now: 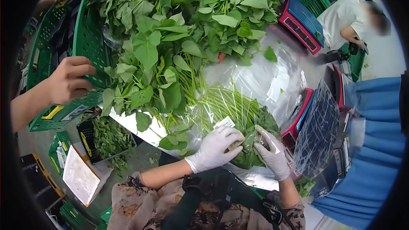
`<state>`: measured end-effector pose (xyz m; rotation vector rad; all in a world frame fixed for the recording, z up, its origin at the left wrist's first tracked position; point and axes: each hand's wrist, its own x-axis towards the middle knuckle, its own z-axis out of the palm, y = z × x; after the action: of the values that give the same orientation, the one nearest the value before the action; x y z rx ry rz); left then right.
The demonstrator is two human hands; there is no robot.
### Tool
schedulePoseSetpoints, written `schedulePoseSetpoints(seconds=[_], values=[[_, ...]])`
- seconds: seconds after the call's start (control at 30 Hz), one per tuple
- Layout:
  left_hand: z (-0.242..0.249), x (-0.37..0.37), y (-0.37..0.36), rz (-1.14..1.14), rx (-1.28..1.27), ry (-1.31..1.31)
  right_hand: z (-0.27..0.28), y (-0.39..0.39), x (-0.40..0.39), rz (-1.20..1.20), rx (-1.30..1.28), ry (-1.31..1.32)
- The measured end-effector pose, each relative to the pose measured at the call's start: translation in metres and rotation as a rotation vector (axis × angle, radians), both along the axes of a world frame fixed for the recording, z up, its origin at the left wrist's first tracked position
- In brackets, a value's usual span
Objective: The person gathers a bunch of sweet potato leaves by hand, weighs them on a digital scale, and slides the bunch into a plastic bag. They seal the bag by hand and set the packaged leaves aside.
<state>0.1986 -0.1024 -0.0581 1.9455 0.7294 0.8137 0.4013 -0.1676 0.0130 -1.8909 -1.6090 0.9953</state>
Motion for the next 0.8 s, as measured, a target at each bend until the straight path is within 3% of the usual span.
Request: schedulePoseSetpoints(seconds=[0.2,0.3,0.5,0.8], values=[[-0.005,0.002,-0.001,0.01,-0.071,-0.024,-0.008,0.004,-0.011,-0.279,-0.017,0.078],[-0.004,0.004,-0.002,-0.008,-0.06,-0.036,-0.013,0.008,-0.014,-0.209,-0.005,-0.096],[-0.006,0.003,-0.004,-0.016,-0.059,-0.062,-0.022,-0.003,-0.025,-0.416,0.148,-0.021],[-0.006,0.003,-0.003,-0.024,-0.019,-0.137,-0.034,-0.014,-0.029,-0.454,0.373,-0.048]])
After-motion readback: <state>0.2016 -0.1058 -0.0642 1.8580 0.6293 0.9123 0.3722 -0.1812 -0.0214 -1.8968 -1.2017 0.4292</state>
